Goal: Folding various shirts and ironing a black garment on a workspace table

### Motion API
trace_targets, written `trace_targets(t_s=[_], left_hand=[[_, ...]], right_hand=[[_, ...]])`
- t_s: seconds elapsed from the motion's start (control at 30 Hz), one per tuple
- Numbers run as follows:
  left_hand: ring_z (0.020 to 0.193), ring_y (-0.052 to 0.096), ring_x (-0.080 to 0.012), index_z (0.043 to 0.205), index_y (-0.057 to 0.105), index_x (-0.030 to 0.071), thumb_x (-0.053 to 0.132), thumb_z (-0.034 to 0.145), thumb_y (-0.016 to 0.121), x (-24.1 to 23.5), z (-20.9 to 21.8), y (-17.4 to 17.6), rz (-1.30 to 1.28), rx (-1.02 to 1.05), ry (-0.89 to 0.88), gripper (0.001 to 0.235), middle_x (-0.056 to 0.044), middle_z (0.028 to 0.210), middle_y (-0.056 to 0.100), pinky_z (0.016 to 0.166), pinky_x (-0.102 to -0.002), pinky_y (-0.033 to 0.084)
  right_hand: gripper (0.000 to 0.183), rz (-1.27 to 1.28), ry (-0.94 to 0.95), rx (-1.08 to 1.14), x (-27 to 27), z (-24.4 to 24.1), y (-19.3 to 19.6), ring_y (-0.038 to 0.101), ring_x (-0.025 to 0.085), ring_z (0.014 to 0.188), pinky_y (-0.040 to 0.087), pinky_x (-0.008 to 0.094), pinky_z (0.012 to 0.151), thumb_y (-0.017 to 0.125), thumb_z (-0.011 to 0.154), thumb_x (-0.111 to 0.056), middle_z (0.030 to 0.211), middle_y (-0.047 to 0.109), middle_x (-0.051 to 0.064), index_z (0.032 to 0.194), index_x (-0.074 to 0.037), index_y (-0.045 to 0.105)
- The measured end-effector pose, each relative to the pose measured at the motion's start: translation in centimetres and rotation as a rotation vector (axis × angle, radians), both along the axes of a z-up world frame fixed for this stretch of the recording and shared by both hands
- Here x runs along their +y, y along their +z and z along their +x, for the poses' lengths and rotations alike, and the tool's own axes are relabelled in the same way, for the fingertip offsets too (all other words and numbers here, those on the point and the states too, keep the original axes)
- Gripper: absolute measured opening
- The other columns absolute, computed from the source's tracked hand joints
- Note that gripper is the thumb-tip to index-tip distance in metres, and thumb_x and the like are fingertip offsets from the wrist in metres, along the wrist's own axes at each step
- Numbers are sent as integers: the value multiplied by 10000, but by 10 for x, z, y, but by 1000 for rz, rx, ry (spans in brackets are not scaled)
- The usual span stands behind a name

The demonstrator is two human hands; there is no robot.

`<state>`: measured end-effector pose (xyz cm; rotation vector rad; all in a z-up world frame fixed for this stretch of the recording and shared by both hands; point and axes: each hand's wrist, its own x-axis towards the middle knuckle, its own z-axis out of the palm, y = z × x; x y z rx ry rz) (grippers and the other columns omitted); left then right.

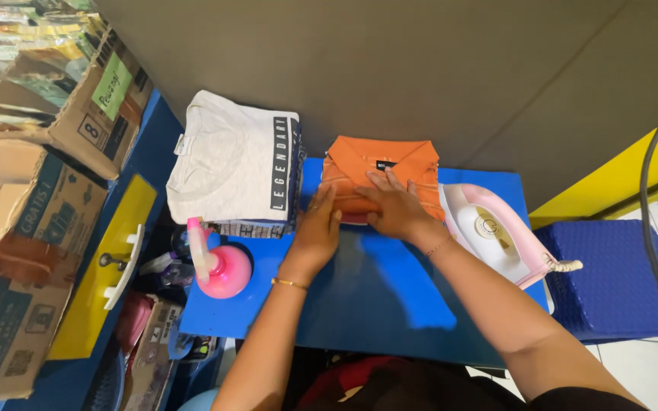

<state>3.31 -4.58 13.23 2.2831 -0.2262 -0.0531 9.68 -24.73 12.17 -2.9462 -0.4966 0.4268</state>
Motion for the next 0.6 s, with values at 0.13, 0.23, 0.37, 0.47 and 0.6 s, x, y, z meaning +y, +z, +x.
trace_targets(t_s=[0.13, 0.23, 0.37, 0.47, 0.6], left_hand=[[1445, 346, -468, 1539, 407, 24, 120, 1028, 453, 12, -36, 45, -239, -152, 21, 522, -310, 1571, 365, 1143, -618, 332], [1102, 659, -459, 1288, 653, -15, -37, 937, 581, 27, -39, 51, -201, -707, 55, 360, -263, 1171, 689, 942, -490, 534], [985, 701, -302, 1200, 734, 155, 211, 930, 678, 49, -19, 54, 135, -689, 273, 282, -80, 1097, 717, 898, -420, 540], [961, 685, -380, 1227, 717, 118, 348, 892, 739, 61, -6, 69, 257, -468, 340, 407, -147, 1097, 664, 816, -483, 557], [1046, 672, -464, 1350, 583, 44, 388, 767, 876, 77, 18, 56, 268, -183, 390, 737, -232, 1205, 577, 854, -566, 575]], right_hand=[[685, 28, -44, -51, 2, -3, -6, 87, 280, 1597, 142, 636, 1237, 519, 875, -377, 1719, 175, -122, 1544, -453, 392], [659, -21, -19, -91, 5, -9, -11, 79, 289, 1596, 149, 642, 1231, 534, 889, -410, 1721, 177, -93, 1537, -430, 417], [647, 51, -26, -100, 6, -32, 11, 57, 316, 1602, 102, 649, 1238, 561, 886, -442, 1726, 189, -68, 1522, -375, 464], [576, 194, -10, -174, 5, -66, 14, 111, 380, 1581, 132, 640, 1224, 554, 933, -406, 1690, 289, 27, 1497, -288, 525], [558, 346, 40, -254, -9, -83, -34, 282, 431, 1516, 207, 662, 1185, 556, 931, -464, 1602, 443, 106, 1472, -328, 563]])
